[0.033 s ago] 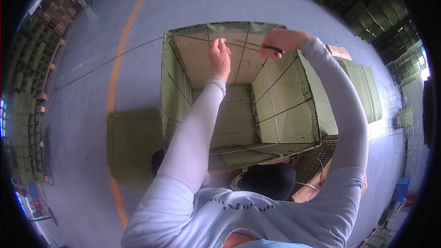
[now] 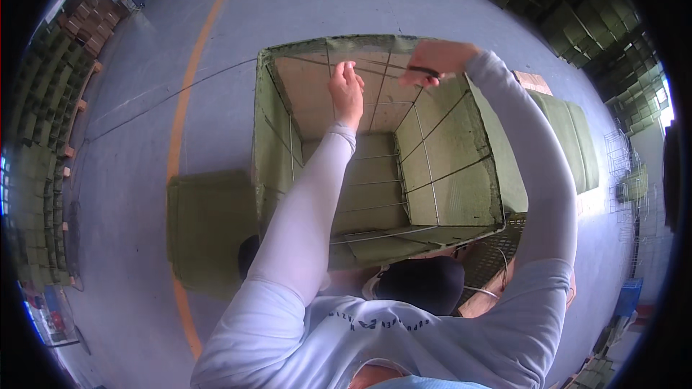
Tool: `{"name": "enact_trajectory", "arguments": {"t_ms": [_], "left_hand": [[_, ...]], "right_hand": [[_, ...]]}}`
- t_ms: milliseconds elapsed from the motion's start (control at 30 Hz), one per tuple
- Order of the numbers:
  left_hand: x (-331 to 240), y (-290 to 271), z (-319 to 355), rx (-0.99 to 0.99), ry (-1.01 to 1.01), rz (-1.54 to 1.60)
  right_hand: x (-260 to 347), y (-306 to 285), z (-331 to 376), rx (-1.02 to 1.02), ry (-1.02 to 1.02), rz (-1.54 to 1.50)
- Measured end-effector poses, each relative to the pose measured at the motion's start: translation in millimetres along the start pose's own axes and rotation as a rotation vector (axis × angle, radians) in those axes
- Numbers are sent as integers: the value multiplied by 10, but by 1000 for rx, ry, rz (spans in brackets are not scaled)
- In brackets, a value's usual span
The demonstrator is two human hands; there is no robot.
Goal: The person is assembling green mesh containers by folding them and then attaching a mesh sheet to a wire frame using a hot glue gun.
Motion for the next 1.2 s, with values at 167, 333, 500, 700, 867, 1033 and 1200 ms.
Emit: {"name": "enact_trajectory", "arguments": {"t_ms": [167, 333, 500, 700, 867, 1033, 1200], "left_hand": [[33, 13, 48, 14, -81, 93], [14, 43, 47, 15, -63, 107], [-31, 109, 84, -12, 18, 98], [-97, 145, 95, -4, -16, 116], [-116, 120, 87, -10, 18, 64], [-90, 104, 102, -32, 28, 56], [-104, -118, -34, -323, 175, -115]], "right_hand": [[171, -223, -437, 122, 187, 49], [221, -365, -671, 197, 204, 58], [269, -516, -831, 290, 230, 51], [354, -580, -972, 364, 249, 130], [378, -584, -1007, 339, 235, 203], [392, -584, -992, 313, 187, 328], [309, -487, -846, 419, 256, 278]]}}
Point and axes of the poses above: each hand's wrist, its own z-axis away from the middle knuckle, its own y-axis out of the palm, x = y × z, the point moved 1 cm from there along -z, towards the middle knuckle, and after that the axes turned 1 degree about y, right-handed, at the moved point
